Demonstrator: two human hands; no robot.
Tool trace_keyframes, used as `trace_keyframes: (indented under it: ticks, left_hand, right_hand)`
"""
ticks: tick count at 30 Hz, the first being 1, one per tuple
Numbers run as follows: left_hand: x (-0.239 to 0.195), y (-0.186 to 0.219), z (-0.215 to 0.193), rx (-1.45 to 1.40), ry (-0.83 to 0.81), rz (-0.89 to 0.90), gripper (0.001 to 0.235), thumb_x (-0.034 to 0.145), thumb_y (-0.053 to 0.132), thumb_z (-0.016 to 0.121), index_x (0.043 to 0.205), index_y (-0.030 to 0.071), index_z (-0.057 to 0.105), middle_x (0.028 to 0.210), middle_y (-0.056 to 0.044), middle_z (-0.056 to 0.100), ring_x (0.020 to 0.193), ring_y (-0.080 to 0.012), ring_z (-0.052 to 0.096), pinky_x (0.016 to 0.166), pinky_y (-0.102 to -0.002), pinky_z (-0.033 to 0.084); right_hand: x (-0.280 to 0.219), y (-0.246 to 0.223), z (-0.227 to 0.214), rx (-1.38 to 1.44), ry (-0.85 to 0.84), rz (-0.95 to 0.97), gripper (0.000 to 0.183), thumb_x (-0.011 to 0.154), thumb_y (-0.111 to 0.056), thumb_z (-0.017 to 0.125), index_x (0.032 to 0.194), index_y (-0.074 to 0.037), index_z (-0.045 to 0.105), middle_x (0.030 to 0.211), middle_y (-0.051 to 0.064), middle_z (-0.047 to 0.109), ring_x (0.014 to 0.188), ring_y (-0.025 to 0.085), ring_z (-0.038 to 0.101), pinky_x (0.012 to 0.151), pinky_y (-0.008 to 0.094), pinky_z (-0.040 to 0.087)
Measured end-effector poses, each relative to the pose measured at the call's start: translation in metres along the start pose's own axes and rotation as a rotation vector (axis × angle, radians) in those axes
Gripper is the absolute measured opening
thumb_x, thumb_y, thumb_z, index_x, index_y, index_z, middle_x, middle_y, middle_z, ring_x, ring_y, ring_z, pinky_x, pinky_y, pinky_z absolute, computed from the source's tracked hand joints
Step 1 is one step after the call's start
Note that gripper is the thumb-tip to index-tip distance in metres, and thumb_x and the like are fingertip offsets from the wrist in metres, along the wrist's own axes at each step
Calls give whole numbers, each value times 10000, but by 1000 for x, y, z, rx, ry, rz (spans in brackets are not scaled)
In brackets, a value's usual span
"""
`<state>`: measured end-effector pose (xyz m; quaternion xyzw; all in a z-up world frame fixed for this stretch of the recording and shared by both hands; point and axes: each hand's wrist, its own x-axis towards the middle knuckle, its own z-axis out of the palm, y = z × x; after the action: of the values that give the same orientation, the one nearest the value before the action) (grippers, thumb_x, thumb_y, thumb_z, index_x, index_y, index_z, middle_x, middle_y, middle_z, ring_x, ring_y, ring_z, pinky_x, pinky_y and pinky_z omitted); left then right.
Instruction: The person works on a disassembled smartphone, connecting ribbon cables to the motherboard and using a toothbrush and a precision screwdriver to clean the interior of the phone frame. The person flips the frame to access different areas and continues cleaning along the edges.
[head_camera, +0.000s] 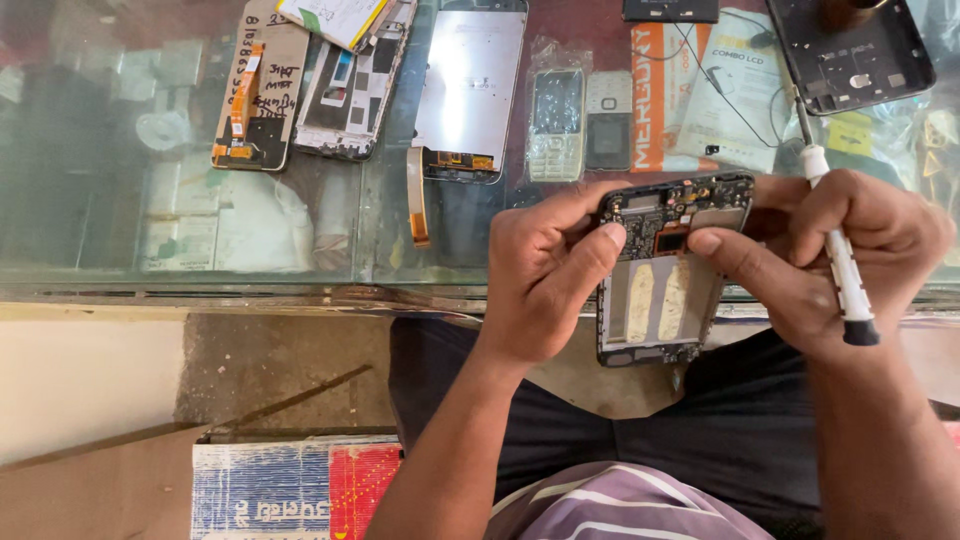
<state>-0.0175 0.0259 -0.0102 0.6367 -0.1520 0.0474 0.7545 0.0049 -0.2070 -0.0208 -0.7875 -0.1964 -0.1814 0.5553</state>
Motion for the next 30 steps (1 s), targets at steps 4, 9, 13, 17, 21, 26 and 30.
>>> trace_keyframes:
  ticks: [4,9,13,17,21,26,30]
  left_hand:
    - [4,-3,1,-87,28,-12,266,1083,53,575,1276,-109,660,870,2,677,733,-2,496,636,-181,398]
    - [5,-10,1,-178,52,1,281,1109,55,578,1319,-121,638,910,-20,681,759,-11,523,665,-188,432]
    - [8,-11,3,-164,145,-86,347,1047,59,571,1345,-110,628,959,-36,709,783,-26,578,664,-205,499]
    - [19,-6,2,-215,142,-33,330,1075,44,574,1364,-108,623,1042,-53,728,879,-49,627,815,-232,537]
    - [29,3,7,31,244,-151,315,988,54,613,1267,-67,694,931,-51,707,720,-46,592,606,-245,520]
    - [39,14,6,564,330,-99,296,877,97,667,1140,-26,724,770,-79,745,591,-98,677,565,-268,538]
    - [53,18,-3,863,269,5,237,837,121,695,1022,-18,744,679,-104,739,587,-218,730,623,-337,564]
  right_hand:
    - [1,4,0,87,2,15,436,889,65,855,734,-88,477,1021,196,727,845,123,718,648,215,574]
    - [14,3,3,329,8,-17,345,924,123,735,786,-73,487,985,214,741,1114,249,752,718,259,638]
    - [19,-6,7,401,71,22,356,944,156,682,803,-86,461,1133,225,718,1142,281,730,852,308,668]
    - [22,-16,13,482,167,95,307,919,134,677,828,-75,472,1207,235,697,1091,263,747,877,328,687]
    - [9,-27,12,158,148,-63,261,980,79,672,813,-41,512,1227,255,708,1182,300,736,924,390,611]
    - [-41,-40,3,-324,-150,-216,332,756,-232,853,984,-77,669,1289,105,699,1331,321,611,1150,486,457]
    - [-49,-36,2,-445,-290,-292,456,749,-331,837,1128,-120,695,1331,70,675,1363,303,537,1194,520,336]
